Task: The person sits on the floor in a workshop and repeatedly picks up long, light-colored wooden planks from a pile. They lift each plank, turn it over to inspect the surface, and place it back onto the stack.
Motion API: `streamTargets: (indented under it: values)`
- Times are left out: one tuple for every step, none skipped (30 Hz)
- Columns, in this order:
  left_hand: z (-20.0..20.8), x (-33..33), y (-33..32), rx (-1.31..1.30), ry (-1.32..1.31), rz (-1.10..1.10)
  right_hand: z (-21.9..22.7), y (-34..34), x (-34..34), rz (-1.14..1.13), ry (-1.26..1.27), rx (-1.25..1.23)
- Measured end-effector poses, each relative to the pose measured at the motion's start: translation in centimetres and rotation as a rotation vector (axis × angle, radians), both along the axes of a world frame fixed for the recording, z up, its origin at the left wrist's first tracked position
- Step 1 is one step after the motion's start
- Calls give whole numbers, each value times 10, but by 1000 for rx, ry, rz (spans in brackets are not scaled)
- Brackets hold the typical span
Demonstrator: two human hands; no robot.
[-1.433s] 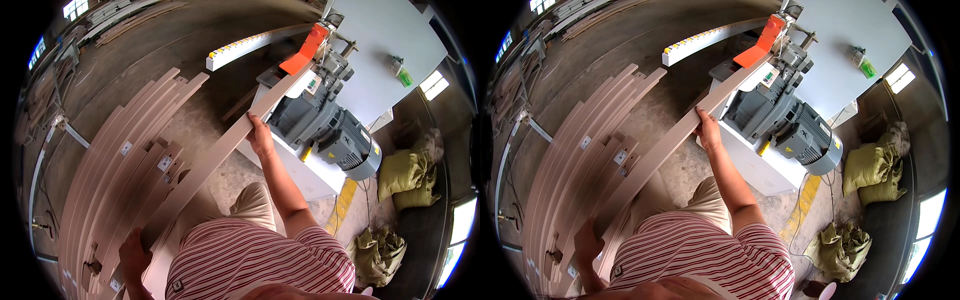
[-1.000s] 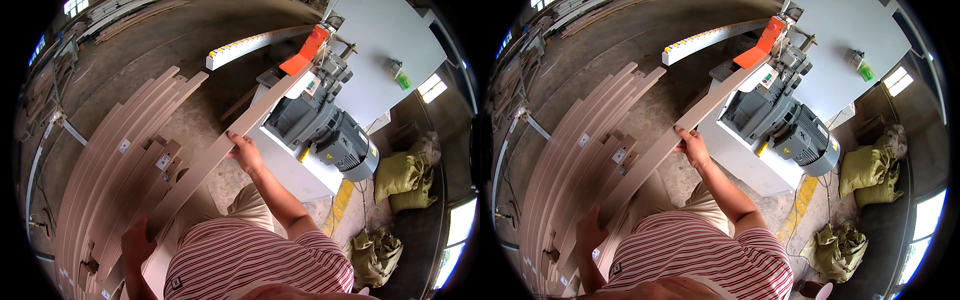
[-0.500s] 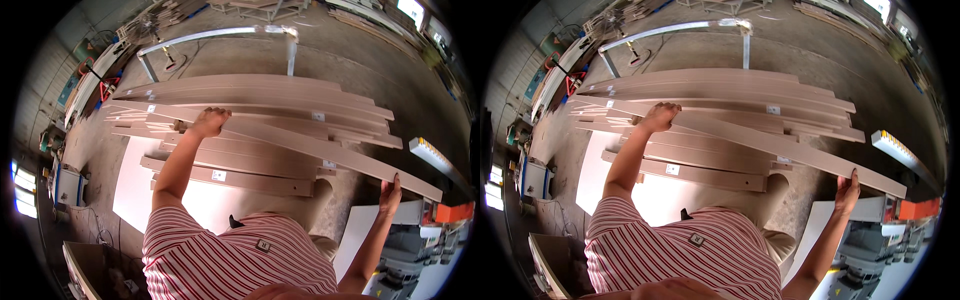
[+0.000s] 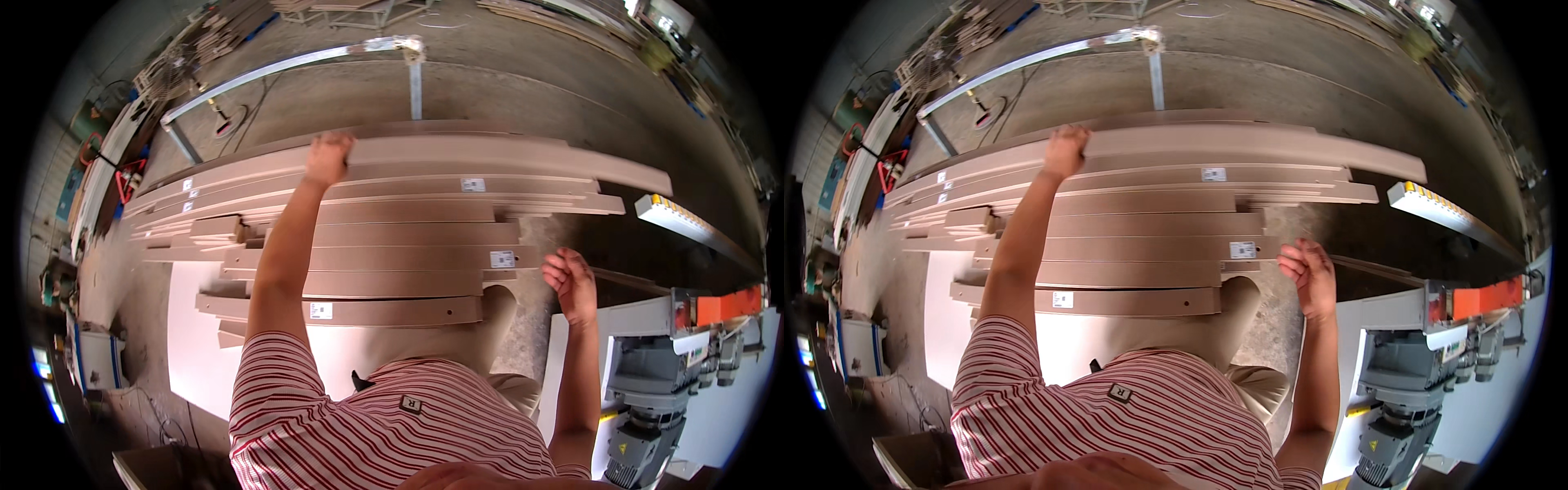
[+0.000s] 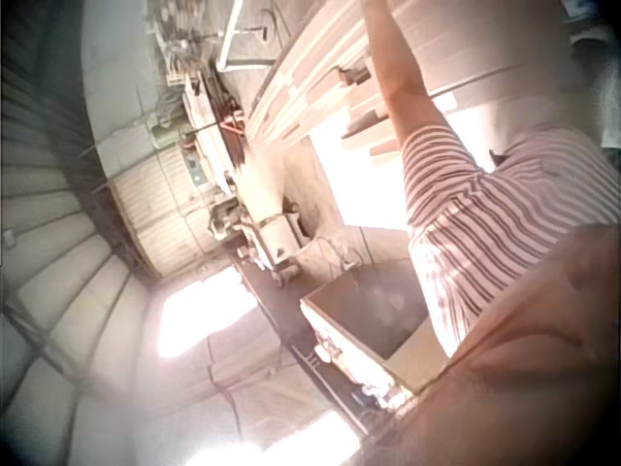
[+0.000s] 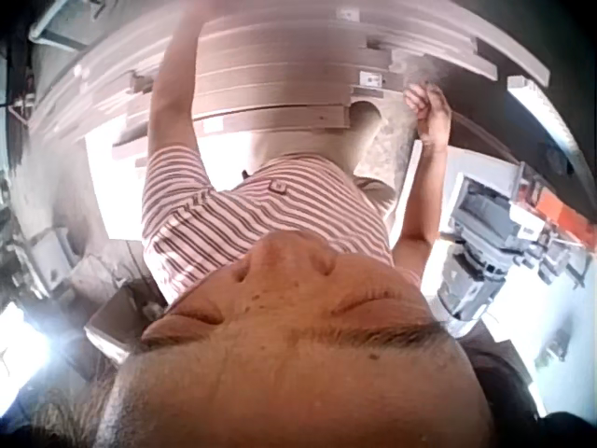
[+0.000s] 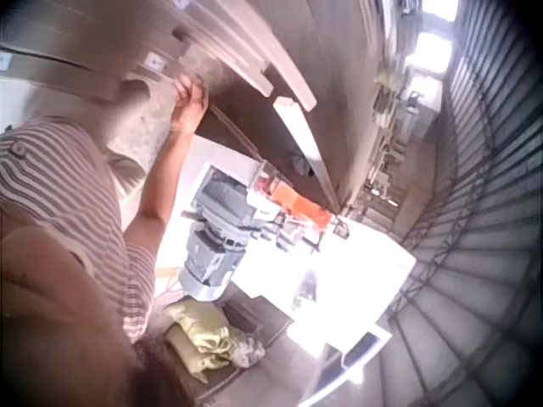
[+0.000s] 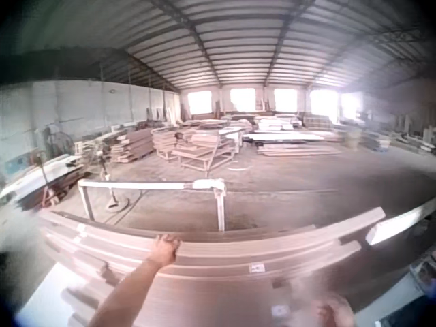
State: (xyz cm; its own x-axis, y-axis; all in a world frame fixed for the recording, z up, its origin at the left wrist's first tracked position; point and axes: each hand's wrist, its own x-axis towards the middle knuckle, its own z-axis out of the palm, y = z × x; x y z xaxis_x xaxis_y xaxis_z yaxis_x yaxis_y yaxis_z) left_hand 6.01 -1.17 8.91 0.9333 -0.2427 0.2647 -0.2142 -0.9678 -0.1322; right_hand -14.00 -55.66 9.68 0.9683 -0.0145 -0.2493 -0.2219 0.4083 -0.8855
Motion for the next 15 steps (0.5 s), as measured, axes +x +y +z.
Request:
streamTargets:
  values:
    - [0, 13, -7, -19, 8, 100, -5, -5, -4, 4, 23, -15]
    - [2, 23, -15, -35, 20, 200, -8, -7, -10, -9, 63, -31]
    - [1, 31, -25, -51, 33, 301, -18, -13, -17, -23, 103, -65]
    - [-5, 36, -38, -73, 136, 311, -29, -19, -25, -34, 142, -100]
    - [-15, 36, -50, -85, 238, 325, -37, -20, -36, -47, 177, -141]
    - [-29, 35, -60, -96, 341, 338, -47, -26, -48, -50, 212, -184]
    - [-48, 30, -67, -179, 313, 299, -60, -32, -61, -55, 247, -217]
    - [-71, 22, -71, -258, 284, 260, -71, -35, -74, -61, 282, -246]
    - [-99, 16, -66, -228, 224, 237, -80, -38, -87, -84, 313, -265]
    - [-120, 11, -64, -201, 168, 208, -89, -44, -101, -113, 348, -285]
    - [-123, 4, -69, -233, 120, 135, -99, -51, -117, -153, 389, -307]
    - [-125, -2, -73, -266, 72, 65, -109, -58, -129, -191, 421, -302]
    - [-122, -8, -76, -298, 26, 1, -123, -66, -143, -221, 455, -296]
    - [-117, -10, -80, -587, 114, -28, -135, -72, -156, -252, 488, -297]
    - [-110, -13, -82, -875, 206, -53, -148, -76, -169, -264, 517, -322]
